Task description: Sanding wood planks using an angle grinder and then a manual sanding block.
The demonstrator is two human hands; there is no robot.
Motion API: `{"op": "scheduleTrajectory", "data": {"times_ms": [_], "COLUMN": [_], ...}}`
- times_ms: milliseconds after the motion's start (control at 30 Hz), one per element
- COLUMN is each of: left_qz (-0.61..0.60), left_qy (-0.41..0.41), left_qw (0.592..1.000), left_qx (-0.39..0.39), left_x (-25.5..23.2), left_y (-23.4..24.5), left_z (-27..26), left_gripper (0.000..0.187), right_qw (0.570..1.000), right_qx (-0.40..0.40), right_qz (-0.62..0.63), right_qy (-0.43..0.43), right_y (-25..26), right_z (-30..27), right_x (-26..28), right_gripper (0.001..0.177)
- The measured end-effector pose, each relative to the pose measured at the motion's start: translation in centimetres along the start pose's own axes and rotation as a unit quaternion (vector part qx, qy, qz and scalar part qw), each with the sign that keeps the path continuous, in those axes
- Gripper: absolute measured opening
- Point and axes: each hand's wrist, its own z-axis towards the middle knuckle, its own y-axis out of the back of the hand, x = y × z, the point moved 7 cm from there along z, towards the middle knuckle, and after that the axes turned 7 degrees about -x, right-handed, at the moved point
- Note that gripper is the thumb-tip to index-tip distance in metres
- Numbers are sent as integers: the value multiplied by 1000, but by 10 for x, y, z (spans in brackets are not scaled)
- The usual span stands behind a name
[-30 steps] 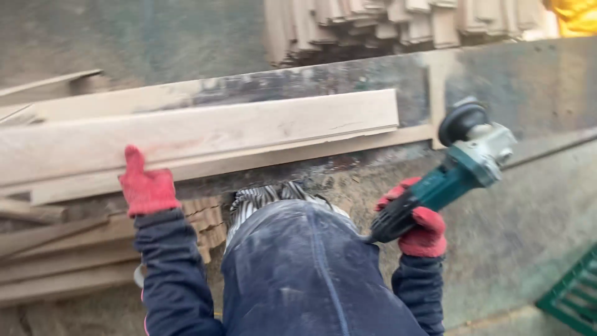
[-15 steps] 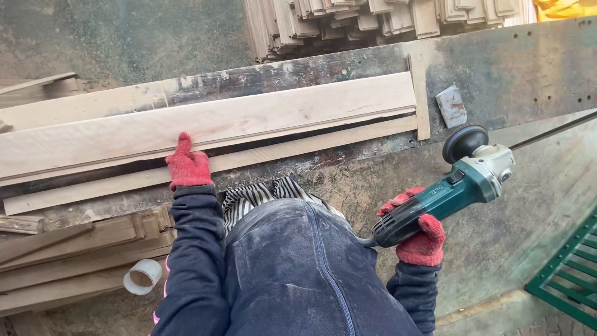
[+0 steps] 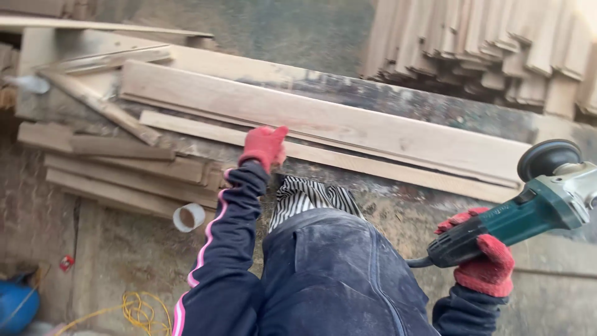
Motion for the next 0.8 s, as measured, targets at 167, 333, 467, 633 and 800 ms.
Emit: {"op": "scheduleTrajectory", "data": {"times_ms": [167,333,467,633,800], "left_qz": [251,562,557,469,352], "left_qy": [-453,-294,-297,-439,-309], "left_qw": [833,772,775,767,840], "left_qx": [-195,19,26,1,-271], "left_x": [-75,-86,-62,-49,-45], "left_y": [-12,-29,-42,-39,187], "left_z": [17,40,42,81,165], "left_gripper": [58,112,106,91,92], "right_qw": [992,965,955,941,945], "right_qx": [85,124,173,162,168], "right_qz": [-82,-198,-151,-180,-187], "right_qy": [-50,-119,-186,-237,-208], "right_y": [-62,-97,-138,-192,-273], "right_z": [39,58,53,54,32], "right_x": [-18,-61,-103,-161,-220], "right_gripper": [64,71,71,64,62]}}
